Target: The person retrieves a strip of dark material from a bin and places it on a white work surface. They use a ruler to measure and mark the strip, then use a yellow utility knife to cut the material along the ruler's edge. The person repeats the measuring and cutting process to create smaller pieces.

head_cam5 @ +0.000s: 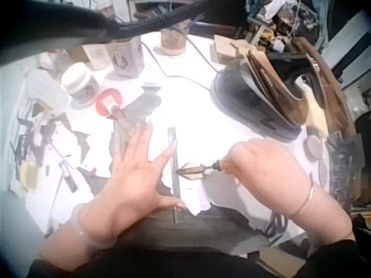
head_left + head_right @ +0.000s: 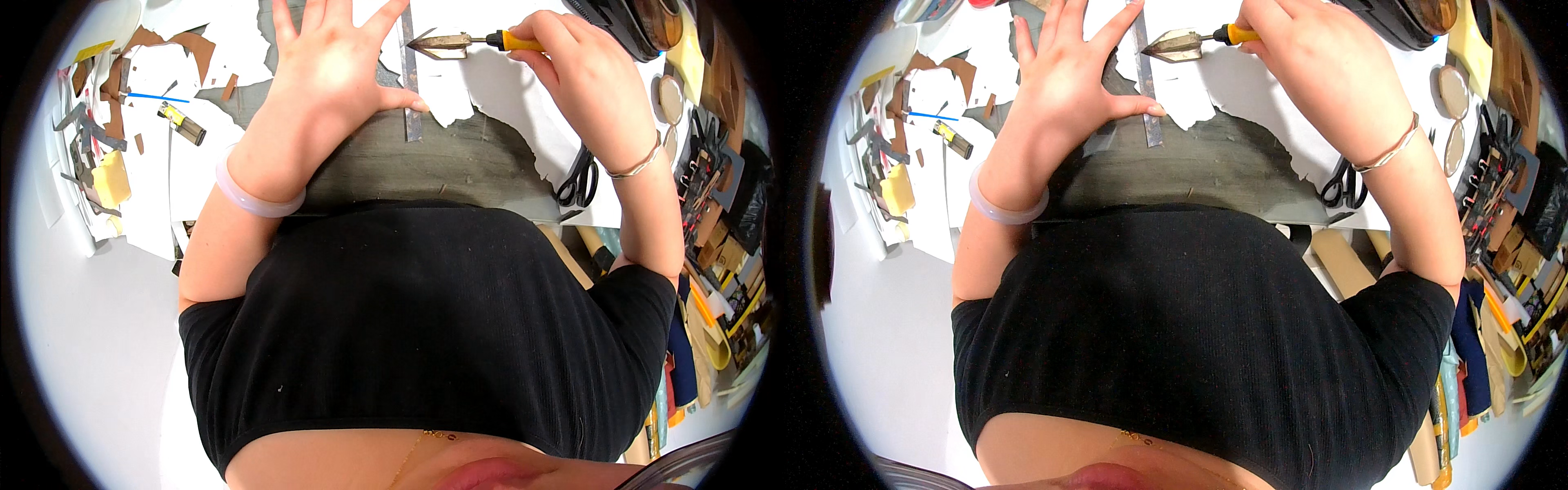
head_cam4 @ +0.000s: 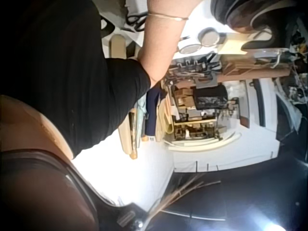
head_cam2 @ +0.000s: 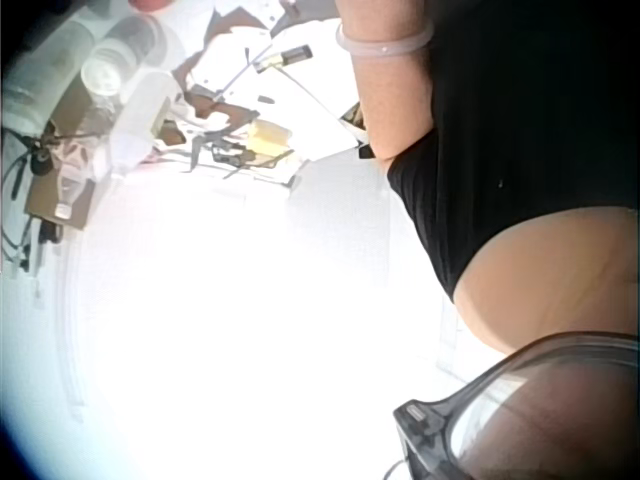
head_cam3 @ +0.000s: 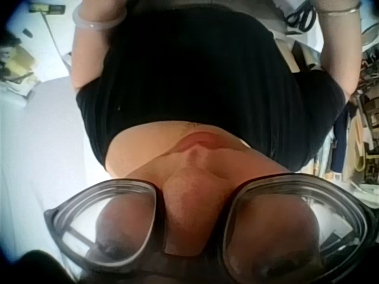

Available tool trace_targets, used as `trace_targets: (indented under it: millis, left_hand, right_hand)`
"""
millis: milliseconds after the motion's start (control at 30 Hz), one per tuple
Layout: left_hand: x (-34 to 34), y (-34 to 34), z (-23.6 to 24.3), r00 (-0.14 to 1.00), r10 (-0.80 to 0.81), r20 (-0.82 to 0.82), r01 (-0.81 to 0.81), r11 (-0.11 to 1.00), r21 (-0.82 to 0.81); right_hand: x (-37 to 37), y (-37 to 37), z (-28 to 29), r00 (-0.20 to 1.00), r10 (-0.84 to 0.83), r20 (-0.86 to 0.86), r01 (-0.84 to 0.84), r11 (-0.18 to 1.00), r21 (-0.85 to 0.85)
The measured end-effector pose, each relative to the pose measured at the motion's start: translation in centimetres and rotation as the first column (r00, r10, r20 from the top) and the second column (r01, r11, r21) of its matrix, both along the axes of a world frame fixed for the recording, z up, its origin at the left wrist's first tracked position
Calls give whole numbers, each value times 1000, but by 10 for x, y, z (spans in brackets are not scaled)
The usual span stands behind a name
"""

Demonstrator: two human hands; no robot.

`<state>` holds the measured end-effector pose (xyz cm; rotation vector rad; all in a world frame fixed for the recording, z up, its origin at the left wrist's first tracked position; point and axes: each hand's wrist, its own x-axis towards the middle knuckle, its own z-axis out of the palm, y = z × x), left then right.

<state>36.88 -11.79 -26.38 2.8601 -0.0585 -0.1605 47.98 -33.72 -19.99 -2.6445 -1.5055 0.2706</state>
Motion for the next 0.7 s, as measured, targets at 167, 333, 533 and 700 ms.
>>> trace_targets:
  millis: [167,333,533,700]
  left_hand:
    - [1,-2,4,999,11,-35,-11,1000,5]
    - [0,-2,4,999,19,-37,-19,1000,-14]
    - [0,0,0,1000,8,-3,-8,1000,1]
    - [-1,7,-18,997,-31,65,28,998,53]
  right_hand:
    - [-2,-13,-15,990,89,108,-94,995,44]
    - [-4,-15,-16,991,99,89,-103,994,37]
    - [-7,-15,-15,994,96,45,-98,994,56]
    - [-2,-12,-15,994,87,70,-92,993,69]
